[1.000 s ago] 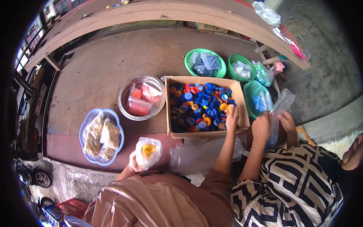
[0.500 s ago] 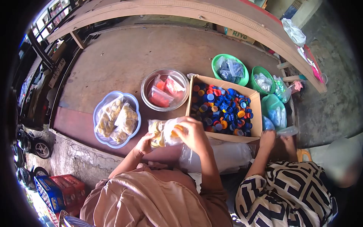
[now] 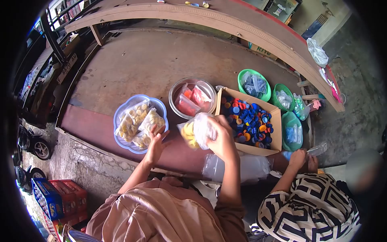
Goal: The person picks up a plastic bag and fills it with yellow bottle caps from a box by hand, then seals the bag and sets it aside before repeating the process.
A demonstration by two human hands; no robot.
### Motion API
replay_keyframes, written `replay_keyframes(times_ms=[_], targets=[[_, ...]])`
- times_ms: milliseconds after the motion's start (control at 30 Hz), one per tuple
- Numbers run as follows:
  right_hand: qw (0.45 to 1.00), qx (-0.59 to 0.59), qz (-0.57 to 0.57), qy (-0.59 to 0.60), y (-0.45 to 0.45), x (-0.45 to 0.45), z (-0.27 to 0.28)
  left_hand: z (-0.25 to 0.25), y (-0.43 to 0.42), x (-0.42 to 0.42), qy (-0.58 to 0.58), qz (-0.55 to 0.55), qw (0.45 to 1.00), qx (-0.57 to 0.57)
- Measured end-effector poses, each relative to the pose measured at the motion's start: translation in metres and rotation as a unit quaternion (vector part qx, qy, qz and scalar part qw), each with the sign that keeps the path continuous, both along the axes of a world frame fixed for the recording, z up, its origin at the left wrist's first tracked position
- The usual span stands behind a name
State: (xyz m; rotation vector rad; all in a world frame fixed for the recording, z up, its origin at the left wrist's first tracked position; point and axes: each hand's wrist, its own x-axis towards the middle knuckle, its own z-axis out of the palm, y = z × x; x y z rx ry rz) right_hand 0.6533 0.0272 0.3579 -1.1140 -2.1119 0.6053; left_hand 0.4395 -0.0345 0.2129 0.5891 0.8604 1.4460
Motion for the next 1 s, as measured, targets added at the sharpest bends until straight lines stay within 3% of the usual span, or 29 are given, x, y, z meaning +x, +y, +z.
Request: replay_keyframes(times_ms=[33,100,167,233,333,367,433,467,567,600,700,733,833,967,1000], targets=[[0.997,-0.038,0.043,-0.054,0.003,-0.006,0.001,-0.001,-0.003,-0.006,0.015,0.031,0.999,-0.025],[0.991,-0.110,0.073,-0.015,-0.004,-0.014,0.017,0.001,-0.005,-0.020,0.028,0.041,0.999,-0.019],[0.989,-0.095,0.038,0.104,-0.005,-0.005,0.012,0.002,-0.008,-0.032,0.044,0.039,0.998,-0.002],[0.972,-0.004,-0.019,0.234,-0.001,-0.013,-0.005,0.008,-0.007,-0.038,0.044,0.036,0.998,0.007],[0.995,-0.036,0.074,-0.062,0.011,-0.012,-0.051,0.008,-0.001,-0.050,0.057,-0.020,0.998,0.020],[0.985,-0.166,0.039,-0.036,0.003,-0.014,-0.032,0.013,0.000,-0.053,0.057,-0.042,0.997,0.029],[0.975,-0.190,0.059,0.104,-0.004,-0.013,-0.010,0.026,0.005,-0.064,0.135,-0.133,0.974,0.121],[0.972,-0.179,0.073,0.133,-0.005,-0.013,-0.003,0.027,0.008,-0.064,0.106,-0.146,0.977,0.112],[0.937,-0.235,0.119,0.229,0.011,-0.023,-0.002,0.073,0.023,-0.062,0.347,-0.185,0.882,0.261],[0.960,-0.217,0.071,0.164,0.018,-0.033,-0.005,0.089,0.031,-0.057,0.397,-0.202,0.847,0.291],[0.942,-0.218,0.119,0.225,0.007,-0.059,0.007,0.081,0.047,-0.052,0.509,-0.199,0.780,0.304],[0.944,-0.201,0.121,0.233,0.005,-0.064,0.009,0.086,0.050,-0.051,0.432,-0.240,0.827,0.267],[0.956,-0.194,0.021,0.218,0.021,-0.065,-0.010,0.078,0.053,-0.046,0.329,-0.260,0.884,0.207],[0.948,-0.184,-0.018,0.260,0.026,-0.063,-0.042,0.061,0.051,-0.033,0.151,-0.318,0.934,0.057],[0.946,-0.174,-0.023,0.273,0.025,-0.061,-0.048,0.065,0.047,-0.029,0.149,-0.383,0.909,0.065]])
